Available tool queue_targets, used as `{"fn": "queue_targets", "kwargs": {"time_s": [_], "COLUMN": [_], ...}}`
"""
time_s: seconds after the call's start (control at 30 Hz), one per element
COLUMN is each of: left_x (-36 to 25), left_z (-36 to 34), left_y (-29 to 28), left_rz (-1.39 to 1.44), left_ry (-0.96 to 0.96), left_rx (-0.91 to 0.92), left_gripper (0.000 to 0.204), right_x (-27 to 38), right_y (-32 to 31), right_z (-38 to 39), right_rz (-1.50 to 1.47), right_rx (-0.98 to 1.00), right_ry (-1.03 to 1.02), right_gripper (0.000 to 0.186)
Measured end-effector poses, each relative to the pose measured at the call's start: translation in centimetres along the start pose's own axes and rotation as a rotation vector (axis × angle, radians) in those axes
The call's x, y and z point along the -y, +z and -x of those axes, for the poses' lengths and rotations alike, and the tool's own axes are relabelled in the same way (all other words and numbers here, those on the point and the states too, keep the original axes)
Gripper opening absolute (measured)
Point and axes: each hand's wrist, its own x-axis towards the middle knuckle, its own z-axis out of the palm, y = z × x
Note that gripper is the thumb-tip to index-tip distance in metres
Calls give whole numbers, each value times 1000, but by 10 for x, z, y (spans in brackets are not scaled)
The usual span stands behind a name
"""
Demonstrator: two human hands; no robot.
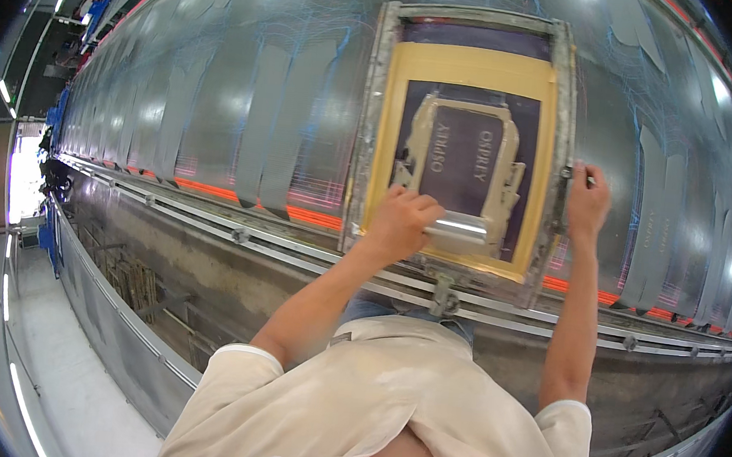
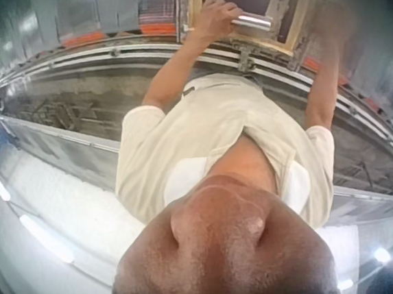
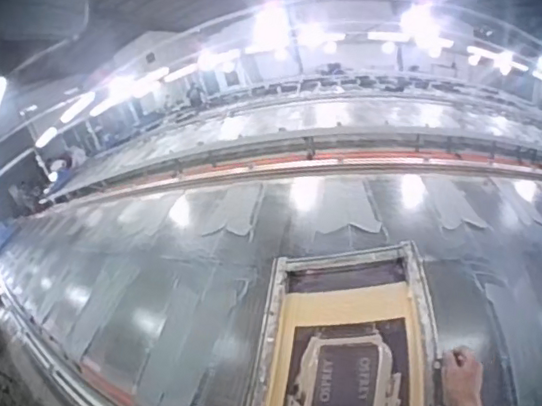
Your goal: The person performs screen printing by repeatedly pulling a squeegee across a screen frame to transfer ink onto a fabric panel below. The person lifts the screen to reveal the printed logo, then repositions the screen and repeats the process multiple times.
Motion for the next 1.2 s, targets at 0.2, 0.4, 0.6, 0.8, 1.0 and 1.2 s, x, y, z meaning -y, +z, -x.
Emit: {"fn": "queue_targets", "kwargs": {"time_s": [0.2,0.4,0.6,0.8,1.0,1.2], "left_x": [147,233,258,256,305,333], "left_z": [83,170,206,144,35,-38], "left_y": [-97,-157,-161,-137,-158,-175], "left_rz": [-71,-168,-171,-169,-211,-33], "left_ry": [-45,-36,47,86,98,74], "left_rx": [-96,-89,-58,-111,-127,-51], "left_gripper": [22,37,46,42,34,16], "right_x": [102,189,198,172,182,148], "right_y": [173,273,285,261,237,171], "right_z": [97,150,155,134,134,161], "right_rz": [-210,-331,-251,-131,-70,-216], "right_rx": [-20,47,17,-38,100,-4], "right_ry": [-147,-38,-6,-46,21,29], "right_gripper": [32,32,30,30,31,30]}}
